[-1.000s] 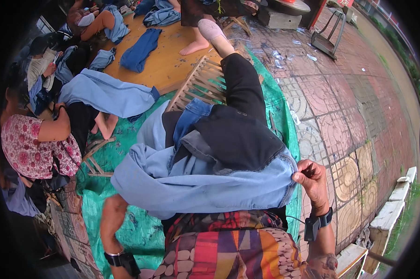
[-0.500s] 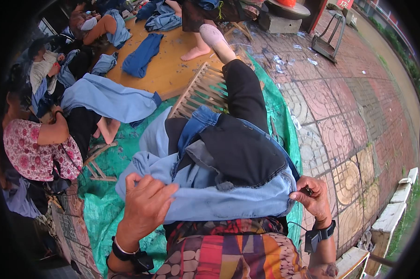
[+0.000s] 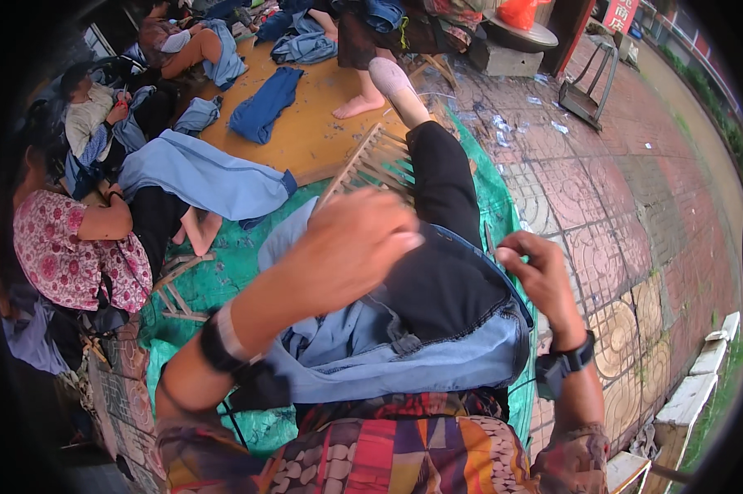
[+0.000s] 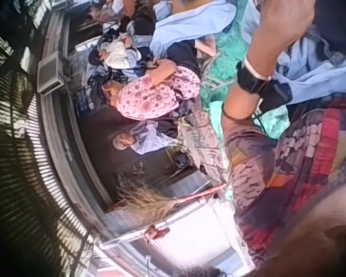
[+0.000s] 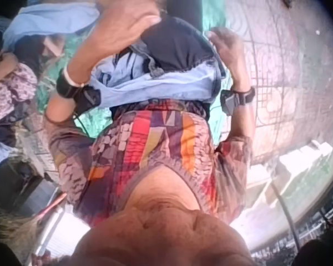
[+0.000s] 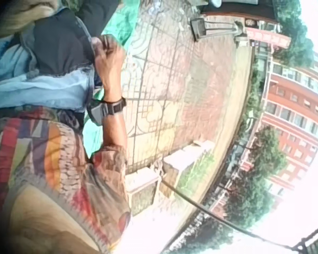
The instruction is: Sewing and trimming labels on denim jeans in an outdoor community workshop setting.
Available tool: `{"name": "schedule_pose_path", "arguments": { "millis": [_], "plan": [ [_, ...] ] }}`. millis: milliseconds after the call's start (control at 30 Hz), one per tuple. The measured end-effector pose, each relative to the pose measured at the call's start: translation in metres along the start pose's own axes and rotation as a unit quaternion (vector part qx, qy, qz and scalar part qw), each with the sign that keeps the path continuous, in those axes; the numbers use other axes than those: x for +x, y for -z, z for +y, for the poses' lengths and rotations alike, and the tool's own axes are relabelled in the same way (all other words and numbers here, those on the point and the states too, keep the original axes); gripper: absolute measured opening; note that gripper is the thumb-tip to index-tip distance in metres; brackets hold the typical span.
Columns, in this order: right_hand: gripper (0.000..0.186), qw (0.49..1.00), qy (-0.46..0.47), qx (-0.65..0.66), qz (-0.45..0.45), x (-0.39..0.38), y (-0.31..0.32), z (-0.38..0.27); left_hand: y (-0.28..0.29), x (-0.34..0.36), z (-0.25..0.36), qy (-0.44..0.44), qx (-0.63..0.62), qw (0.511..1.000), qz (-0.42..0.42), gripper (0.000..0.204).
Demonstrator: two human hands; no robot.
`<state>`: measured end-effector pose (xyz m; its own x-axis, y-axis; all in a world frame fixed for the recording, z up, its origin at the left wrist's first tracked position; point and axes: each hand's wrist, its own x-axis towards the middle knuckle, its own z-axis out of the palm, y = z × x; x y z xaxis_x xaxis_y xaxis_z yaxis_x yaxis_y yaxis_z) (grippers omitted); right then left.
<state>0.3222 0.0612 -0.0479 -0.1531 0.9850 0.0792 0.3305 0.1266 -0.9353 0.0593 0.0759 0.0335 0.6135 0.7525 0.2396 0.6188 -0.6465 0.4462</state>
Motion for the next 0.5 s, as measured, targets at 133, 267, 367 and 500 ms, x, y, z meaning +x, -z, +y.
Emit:
{"name": "schedule_pose_path", "arguments": {
  "millis": [133,267,367,500],
  "plan": [
    [0.028,0.972,0.006,-0.235,-0.005,0.008,-0.026,0.011,-0.079,0.031,-0.037,0.062,0.040,0.994,-0.082,0.032],
    [0.028,0.980,-0.042,-0.192,-0.006,-0.003,-0.026,0.009,-0.108,0.028,-0.049,0.069,-0.047,0.995,-0.053,0.030],
    [0.024,0.991,-0.070,-0.111,-0.029,-0.003,-0.023,0.006,-0.106,0.027,-0.048,0.081,-0.028,0.994,-0.073,0.027],
    [0.013,0.999,-0.010,0.043,0.008,-0.004,-0.014,0.005,-0.097,0.027,-0.047,0.058,-0.069,0.994,-0.067,0.025]
  ]
}}
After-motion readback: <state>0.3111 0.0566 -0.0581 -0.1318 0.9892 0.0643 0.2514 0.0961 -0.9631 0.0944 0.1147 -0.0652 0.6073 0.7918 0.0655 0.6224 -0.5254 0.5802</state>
